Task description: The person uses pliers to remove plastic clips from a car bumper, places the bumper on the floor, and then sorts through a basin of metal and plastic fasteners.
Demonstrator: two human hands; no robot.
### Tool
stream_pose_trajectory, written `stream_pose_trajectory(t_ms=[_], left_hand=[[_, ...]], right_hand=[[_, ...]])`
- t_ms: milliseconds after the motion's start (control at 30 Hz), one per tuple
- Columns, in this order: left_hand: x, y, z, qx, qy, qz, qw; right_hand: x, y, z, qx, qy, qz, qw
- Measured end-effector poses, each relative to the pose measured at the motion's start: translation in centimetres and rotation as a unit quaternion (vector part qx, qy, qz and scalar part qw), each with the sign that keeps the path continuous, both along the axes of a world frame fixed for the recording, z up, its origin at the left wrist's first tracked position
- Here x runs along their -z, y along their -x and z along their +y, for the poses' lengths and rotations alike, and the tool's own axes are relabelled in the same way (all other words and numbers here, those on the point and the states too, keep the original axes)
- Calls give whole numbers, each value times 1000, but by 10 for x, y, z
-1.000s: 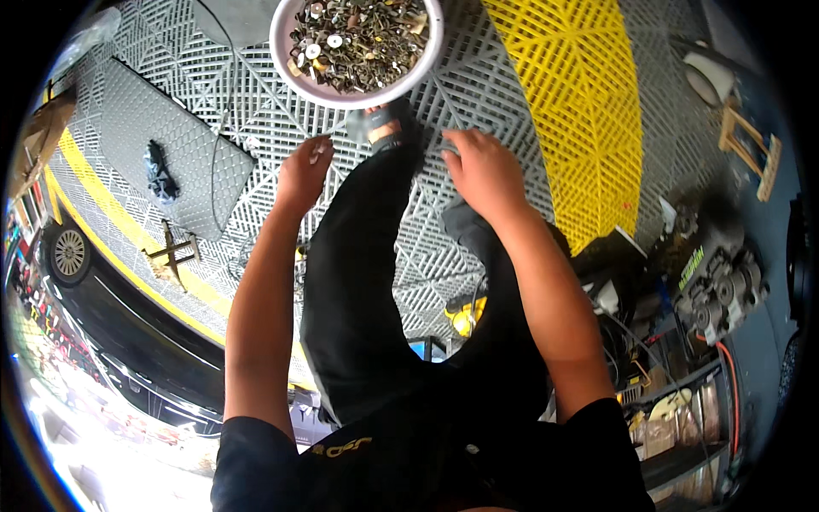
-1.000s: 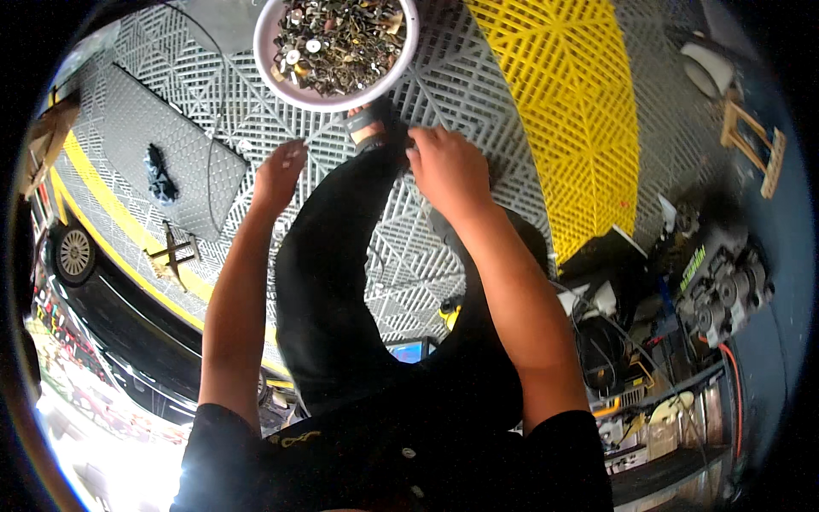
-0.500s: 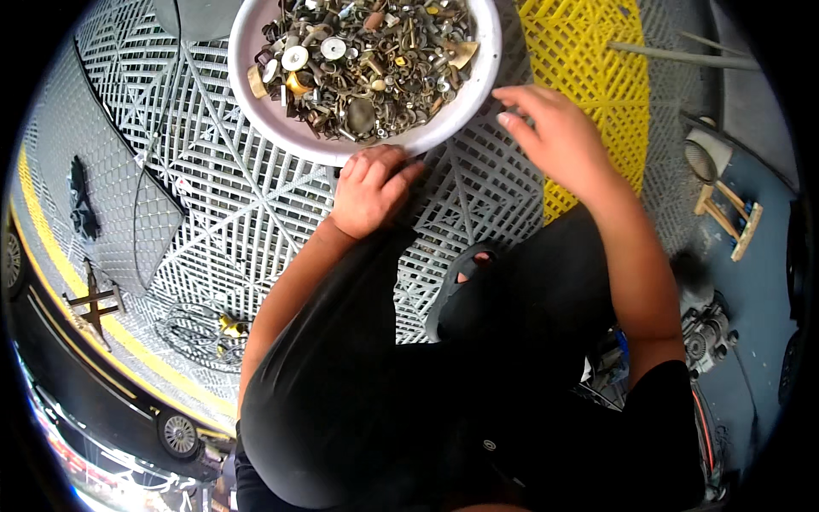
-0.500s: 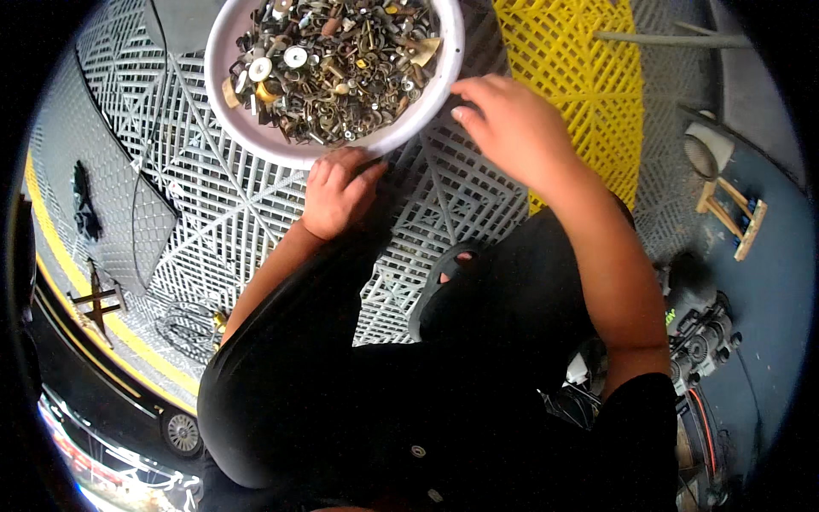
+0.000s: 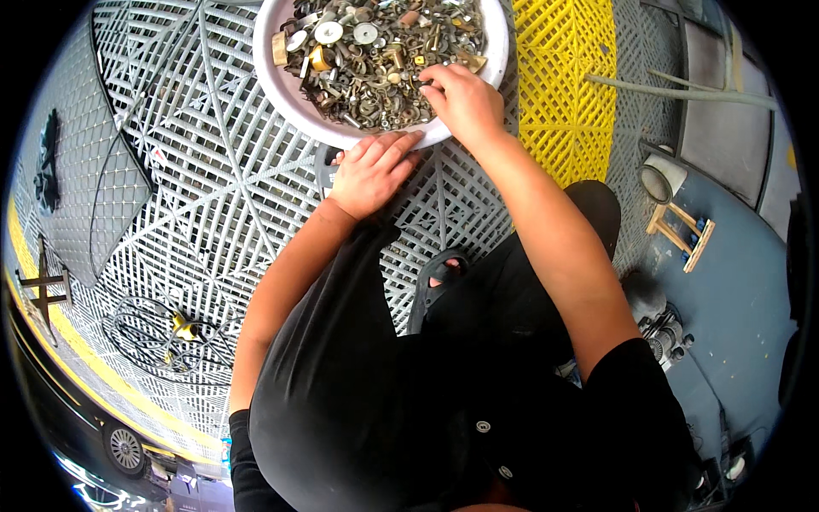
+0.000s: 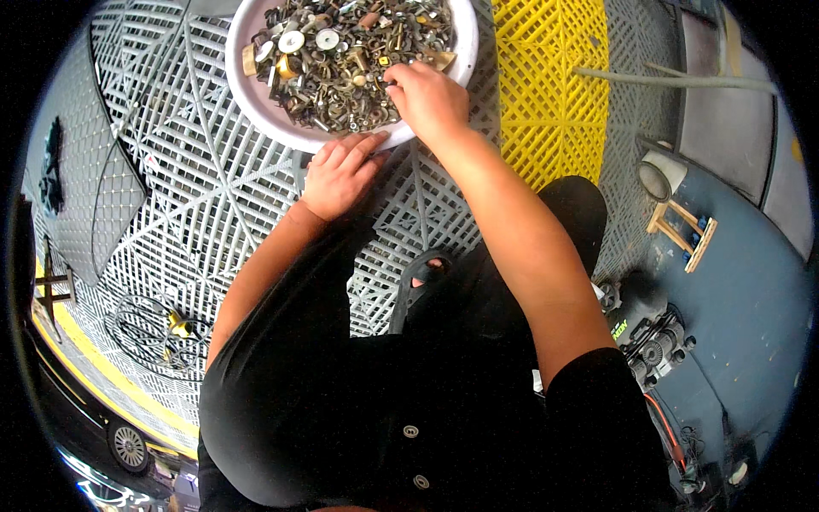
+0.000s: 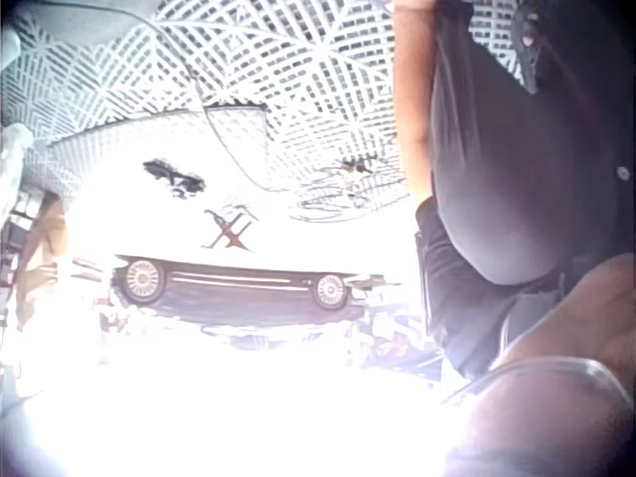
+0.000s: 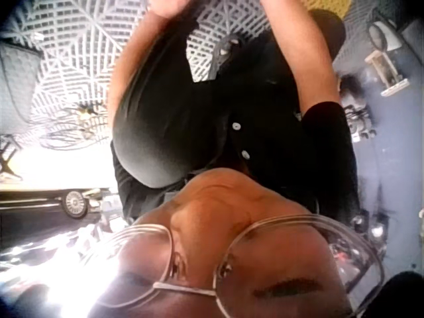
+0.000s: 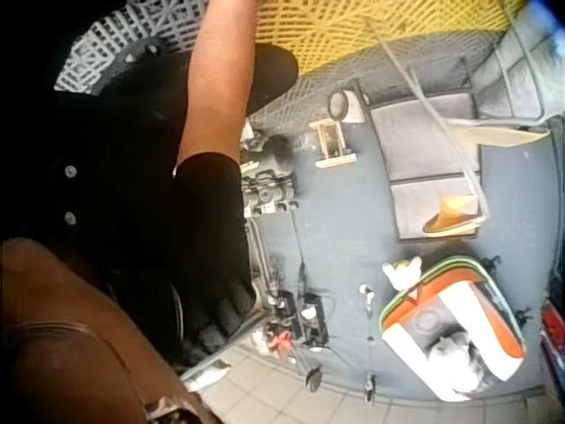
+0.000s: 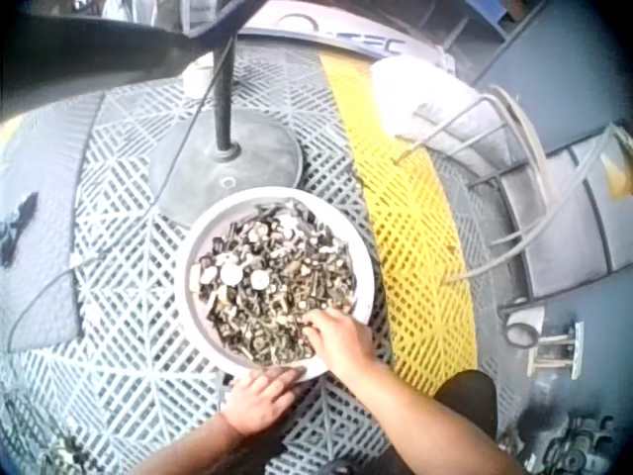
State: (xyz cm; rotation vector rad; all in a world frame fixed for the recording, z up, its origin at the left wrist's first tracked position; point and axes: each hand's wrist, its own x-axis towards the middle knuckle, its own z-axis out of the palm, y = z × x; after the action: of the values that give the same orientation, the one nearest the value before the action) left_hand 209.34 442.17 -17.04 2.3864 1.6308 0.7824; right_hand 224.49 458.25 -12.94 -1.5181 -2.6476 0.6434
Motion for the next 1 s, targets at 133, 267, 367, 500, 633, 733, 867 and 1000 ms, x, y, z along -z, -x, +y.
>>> stream_pose_trajectory(t_ms=[133,267,367,500,633,733,867,1000], left_hand=[[2,0,-1,1,-5,-30,1000],[3,0,-2,3,1,-33,999],[1,2,0,9,-1,-30,1000],[3,0,0,2,-12,-26,1000],[3,1,0,2,-19,-19,1000],[6,2,-4,7,2,-11,1000],[9,1,-6,3,0,0,1000],[8,1,-3,4,-7,-11,1000]], right_hand=[[-3,-14,-13,-9,23,99,995],[-18,-26,-31,-15,11,150,989],[-22,-22,-33,39,85,126,988],[-15,-3,-24,28,83,102,991],[-6,13,-21,-78,-30,76,994],[-4,32,-29,-97,10,81,992],[0,48,-27,-163,-10,11,987],[8,40,-12,-172,-42,-7,984]])
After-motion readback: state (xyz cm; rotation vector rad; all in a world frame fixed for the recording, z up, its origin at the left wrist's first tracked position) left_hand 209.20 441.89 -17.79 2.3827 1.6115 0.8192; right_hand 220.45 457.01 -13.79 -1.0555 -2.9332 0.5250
